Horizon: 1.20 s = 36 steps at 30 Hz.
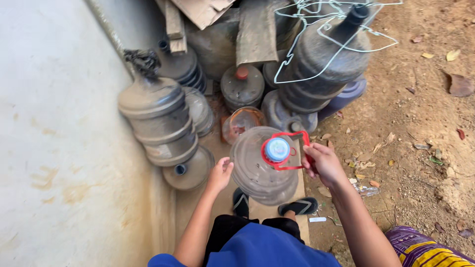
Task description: The person sweeps leaves and debris on a dirt ground using a bundle of sticks. They adjust the broom by hand and move a plastic bottle during the task.
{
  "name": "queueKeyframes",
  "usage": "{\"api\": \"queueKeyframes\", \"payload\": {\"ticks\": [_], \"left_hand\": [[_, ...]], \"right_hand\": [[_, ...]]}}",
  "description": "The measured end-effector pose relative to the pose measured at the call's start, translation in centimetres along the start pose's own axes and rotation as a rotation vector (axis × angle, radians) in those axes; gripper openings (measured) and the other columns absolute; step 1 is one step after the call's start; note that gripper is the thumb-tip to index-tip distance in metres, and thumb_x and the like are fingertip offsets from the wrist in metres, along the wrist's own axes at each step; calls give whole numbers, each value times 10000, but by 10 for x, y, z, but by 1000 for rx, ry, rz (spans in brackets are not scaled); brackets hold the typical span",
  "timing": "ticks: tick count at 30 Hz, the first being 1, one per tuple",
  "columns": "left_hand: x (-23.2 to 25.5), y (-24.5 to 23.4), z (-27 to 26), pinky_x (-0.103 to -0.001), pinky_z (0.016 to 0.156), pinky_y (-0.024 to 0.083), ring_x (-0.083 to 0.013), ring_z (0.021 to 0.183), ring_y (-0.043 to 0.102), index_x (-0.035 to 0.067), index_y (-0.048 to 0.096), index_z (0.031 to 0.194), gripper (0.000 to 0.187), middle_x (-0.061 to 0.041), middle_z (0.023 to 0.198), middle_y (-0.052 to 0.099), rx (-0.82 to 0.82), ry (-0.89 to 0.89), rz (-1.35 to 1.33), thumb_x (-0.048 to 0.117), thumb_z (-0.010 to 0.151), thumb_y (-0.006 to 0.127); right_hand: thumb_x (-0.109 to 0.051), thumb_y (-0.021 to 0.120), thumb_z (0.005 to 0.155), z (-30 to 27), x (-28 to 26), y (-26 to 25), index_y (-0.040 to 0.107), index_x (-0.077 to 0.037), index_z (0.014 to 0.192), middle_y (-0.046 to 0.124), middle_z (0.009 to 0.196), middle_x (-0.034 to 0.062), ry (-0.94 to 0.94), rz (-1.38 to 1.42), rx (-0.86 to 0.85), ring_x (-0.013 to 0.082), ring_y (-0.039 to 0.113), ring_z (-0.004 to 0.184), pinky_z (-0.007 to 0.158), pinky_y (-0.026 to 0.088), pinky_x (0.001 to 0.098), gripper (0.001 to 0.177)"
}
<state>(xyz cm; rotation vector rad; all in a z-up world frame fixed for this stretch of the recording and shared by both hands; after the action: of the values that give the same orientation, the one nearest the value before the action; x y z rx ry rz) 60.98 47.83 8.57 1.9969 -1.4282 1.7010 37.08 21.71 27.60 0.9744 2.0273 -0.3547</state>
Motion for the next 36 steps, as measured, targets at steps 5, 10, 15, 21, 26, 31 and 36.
{"api": "queueKeyframes", "payload": {"ticks": [5, 10, 15, 21, 26, 31, 36], "left_hand": [[-45, -48, -13, -380, 894, 564, -265, 1011, 748, 53, 619, 1325, 469, -161, 1253, 720, 90, -37, -7, 343, 958, 645], [-81, -74, -28, -376, 877, 567, -258, 973, 739, 50, 618, 1329, 477, -159, 1241, 727, 145, -86, -42, 339, 950, 650], [-109, -80, -46, -372, 876, 558, -244, 994, 731, 53, 615, 1331, 473, -157, 1245, 717, 162, -138, -75, 337, 954, 640], [-131, -73, -63, -375, 881, 560, -255, 1010, 726, 64, 631, 1326, 468, -148, 1234, 729, 131, -225, -44, 330, 941, 646], [-139, -68, -62, -380, 881, 563, -261, 1030, 726, 56, 632, 1318, 464, -149, 1243, 724, 118, -247, -20, 327, 941, 650], [-129, -64, -55, -378, 906, 553, -266, 1052, 723, 56, 629, 1321, 466, -153, 1258, 716, 95, -274, -18, 322, 939, 650], [-122, -49, -47, -380, 928, 544, -265, 1097, 710, 74, 622, 1333, 464, -138, 1279, 707, 54, -312, 7, 318, 938, 645]], "right_hand": [[-210, 516, 1022, 25, 53, 88, 547, -89, 918, 603, 612, 60, 131, -6, -65, 153, 486, 393, 373, 374, 288, 162], [-232, 513, 1046, 65, 125, 130, 521, -96, 961, 637, 643, 63, 194, -33, -134, 157, 544, 421, 381, 395, 285, 161], [-269, 507, 1047, 122, 198, 145, 556, -156, 1031, 665, 708, 50, 330, -100, -254, 137, 599, 510, 472, 466, 255, 124], [-286, 517, 1060, 155, 298, 153, 517, -174, 1103, 719, 816, 86, 532, -211, -484, 175, 665, 622, 587, 547, 299, 120], [-306, 502, 1063, 166, 338, 169, 544, -196, 1186, 720, 840, 75, 577, -268, -597, 162, 679, 686, 655, 569, 306, 170], [-307, 502, 1065, 194, 351, 167, 565, -209, 1214, 723, 854, 79, 582, -297, -641, 164, 676, 705, 683, 571, 306, 189], [-317, 472, 1065, 225, 377, 129, 552, -191, 1172, 699, 830, 55, 586, -311, -649, 147, 690, 731, 701, 579, 296, 184]]}}
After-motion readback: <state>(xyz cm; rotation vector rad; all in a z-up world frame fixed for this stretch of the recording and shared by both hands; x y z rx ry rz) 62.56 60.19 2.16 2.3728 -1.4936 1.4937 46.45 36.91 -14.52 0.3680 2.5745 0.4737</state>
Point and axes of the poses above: each hand's wrist, its own z-axis towards the middle knuckle, its own y-axis out of the palm, x = y × z, the point moved 6 cm from there along z, towards the middle knuckle
